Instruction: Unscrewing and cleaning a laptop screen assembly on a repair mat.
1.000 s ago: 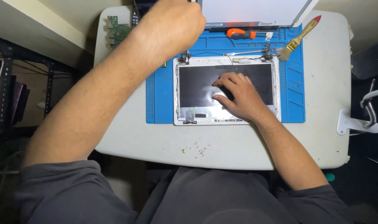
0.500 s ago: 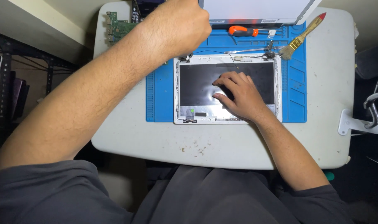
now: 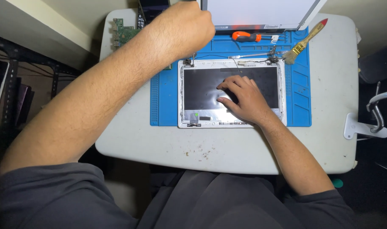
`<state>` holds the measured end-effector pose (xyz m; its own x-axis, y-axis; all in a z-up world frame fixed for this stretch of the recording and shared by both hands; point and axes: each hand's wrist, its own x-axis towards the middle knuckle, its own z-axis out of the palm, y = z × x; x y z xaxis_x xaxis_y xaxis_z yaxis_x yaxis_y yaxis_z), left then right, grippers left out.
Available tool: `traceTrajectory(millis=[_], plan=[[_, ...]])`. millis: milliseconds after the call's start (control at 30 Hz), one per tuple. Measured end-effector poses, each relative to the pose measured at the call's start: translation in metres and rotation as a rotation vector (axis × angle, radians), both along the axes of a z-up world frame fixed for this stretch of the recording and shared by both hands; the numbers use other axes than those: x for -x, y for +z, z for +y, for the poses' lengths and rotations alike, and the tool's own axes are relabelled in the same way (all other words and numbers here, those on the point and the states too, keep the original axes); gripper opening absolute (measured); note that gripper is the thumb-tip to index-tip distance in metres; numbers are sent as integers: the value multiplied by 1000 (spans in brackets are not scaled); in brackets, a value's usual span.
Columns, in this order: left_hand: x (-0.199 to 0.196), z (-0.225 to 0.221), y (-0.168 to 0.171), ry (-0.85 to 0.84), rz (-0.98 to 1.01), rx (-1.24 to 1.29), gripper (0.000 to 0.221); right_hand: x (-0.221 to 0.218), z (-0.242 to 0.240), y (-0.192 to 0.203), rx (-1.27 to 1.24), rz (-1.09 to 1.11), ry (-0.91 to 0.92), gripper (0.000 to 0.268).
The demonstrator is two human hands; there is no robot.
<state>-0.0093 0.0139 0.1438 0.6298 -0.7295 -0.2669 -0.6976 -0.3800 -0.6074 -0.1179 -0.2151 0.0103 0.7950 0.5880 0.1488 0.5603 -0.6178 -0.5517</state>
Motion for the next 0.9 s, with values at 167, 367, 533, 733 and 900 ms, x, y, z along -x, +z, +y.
traceTrajectory(millis=[167, 367, 533, 733, 900], plan=[[2, 2, -4, 87, -117, -120, 33, 0, 0, 3, -5, 4, -2, 34], [-2, 12, -7, 9, -94, 67, 9, -1, 0, 0, 12, 7, -7, 33], [3, 4, -7, 124, -112, -60, 29, 0, 0, 0, 8, 19, -10, 33], [-2, 11, -12, 59, -96, 58, 22, -1, 0, -2, 2, 11, -8, 32], [1, 1, -9, 143, -93, -87, 32, -1, 0, -2, -1, 2, -7, 32]])
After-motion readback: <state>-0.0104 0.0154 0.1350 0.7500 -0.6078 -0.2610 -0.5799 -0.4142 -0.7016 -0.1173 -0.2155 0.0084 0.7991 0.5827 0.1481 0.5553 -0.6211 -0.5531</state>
